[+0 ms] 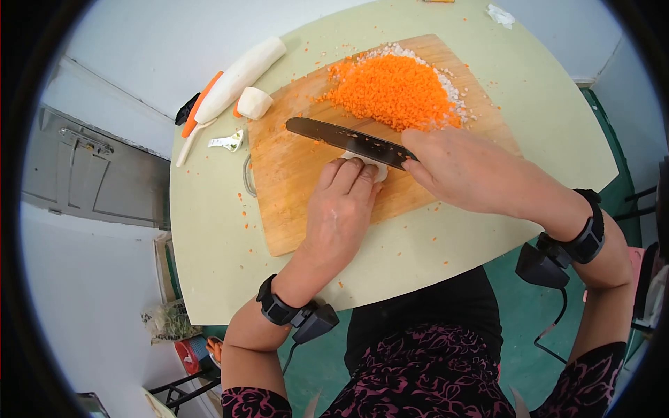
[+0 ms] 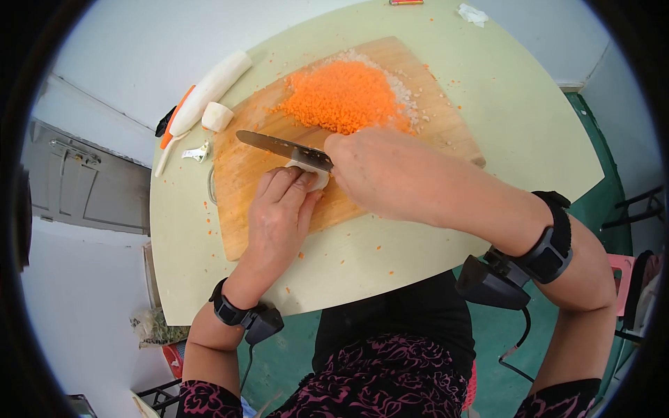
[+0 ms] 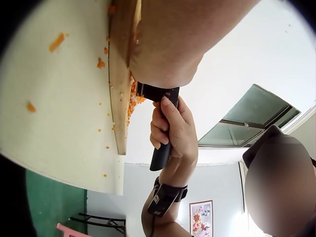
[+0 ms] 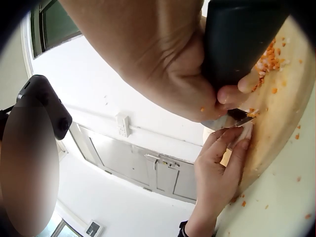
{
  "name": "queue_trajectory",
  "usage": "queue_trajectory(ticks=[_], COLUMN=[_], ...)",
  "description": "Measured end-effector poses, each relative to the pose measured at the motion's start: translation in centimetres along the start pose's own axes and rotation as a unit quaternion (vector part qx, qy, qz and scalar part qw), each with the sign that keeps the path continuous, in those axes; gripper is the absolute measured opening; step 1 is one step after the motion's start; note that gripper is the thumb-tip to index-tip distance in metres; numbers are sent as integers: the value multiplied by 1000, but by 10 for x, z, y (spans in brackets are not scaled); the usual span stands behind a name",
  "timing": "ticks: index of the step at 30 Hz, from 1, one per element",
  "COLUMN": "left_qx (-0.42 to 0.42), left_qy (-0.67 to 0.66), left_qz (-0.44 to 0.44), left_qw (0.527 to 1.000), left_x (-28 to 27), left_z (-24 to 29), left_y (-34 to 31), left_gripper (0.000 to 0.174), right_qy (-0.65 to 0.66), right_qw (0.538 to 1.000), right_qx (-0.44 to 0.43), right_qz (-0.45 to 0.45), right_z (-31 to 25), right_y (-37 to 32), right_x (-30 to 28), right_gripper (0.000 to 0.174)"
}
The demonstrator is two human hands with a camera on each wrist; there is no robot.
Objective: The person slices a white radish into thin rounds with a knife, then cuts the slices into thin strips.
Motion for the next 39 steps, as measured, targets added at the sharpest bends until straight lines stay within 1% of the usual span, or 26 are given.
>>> queue_trajectory(ticks=[2, 5, 8, 11, 14, 17, 20, 23, 26, 29, 32, 35, 38, 39], left_qx=[-2, -5, -2, -1, -11, -16, -13, -12, -16, -18, -17, -14, -9, -6], left_qy=[-3, -5, -7, -10, -22, -29, -28, -23, -23, -27, -22, -11, -6, -7], left_qz=[-2, 1, 5, 13, 15, 17, 19, 16, 15, 19, 18, 18, 24, 29], left_qw=[1000, 1000, 1000, 1000, 1000, 999, 999, 1000, 1000, 999, 999, 1000, 1000, 1000], left_x=[1, 2, 2, 1, 1, 2, 2, 1, 1, 3, 4, 3, 1, 0], left_z=[0, 0, 0, 1, -1, -2, 0, 0, 0, -1, -2, -1, -1, 0], left_y=[-1, -1, 0, -1, -3, -4, -3, -2, -2, -2, -3, -3, -4, -4], left_gripper=[28, 28, 29, 29, 31, 31, 32, 31, 30, 29, 27, 25, 24, 23], right_qy=[4, 18, 45, 20, 21, 18, -2, -3, 6, 3, 13, 19, 18, 15], right_qw=[999, 1000, 996, 999, 998, 999, 1000, 1000, 1000, 1000, 1000, 999, 999, 1000], right_qx=[-35, -12, 32, 9, 30, 32, 0, 7, -7, 10, -5, -29, 18, 20], right_qz=[28, -16, -68, -32, -42, -6, 4, -1, 4, -16, -20, -4, -20, -17], right_z=[-1, -3, 1, 0, 0, -4, -6, -6, -5, -6, -8, -6, -4, -4], right_y=[1, 4, 20, 23, 23, 15, 5, 1, 2, 3, 8, 20, 24, 22], right_x=[-1, -6, 7, 6, 3, -3, -5, -3, -2, -1, 1, 13, 9, 7], right_gripper=[15, 15, 19, 20, 21, 16, 17, 16, 16, 15, 13, 14, 16, 17])
Point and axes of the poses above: each hand's wrist, its own y-axis towards the middle knuckle, its own x-axis out of the palm, z = x × y, the point moved 4 cm from there along y, towards the middle knuckle, and after that the axes turned 5 degrees about -z, right-handed, at the moved point
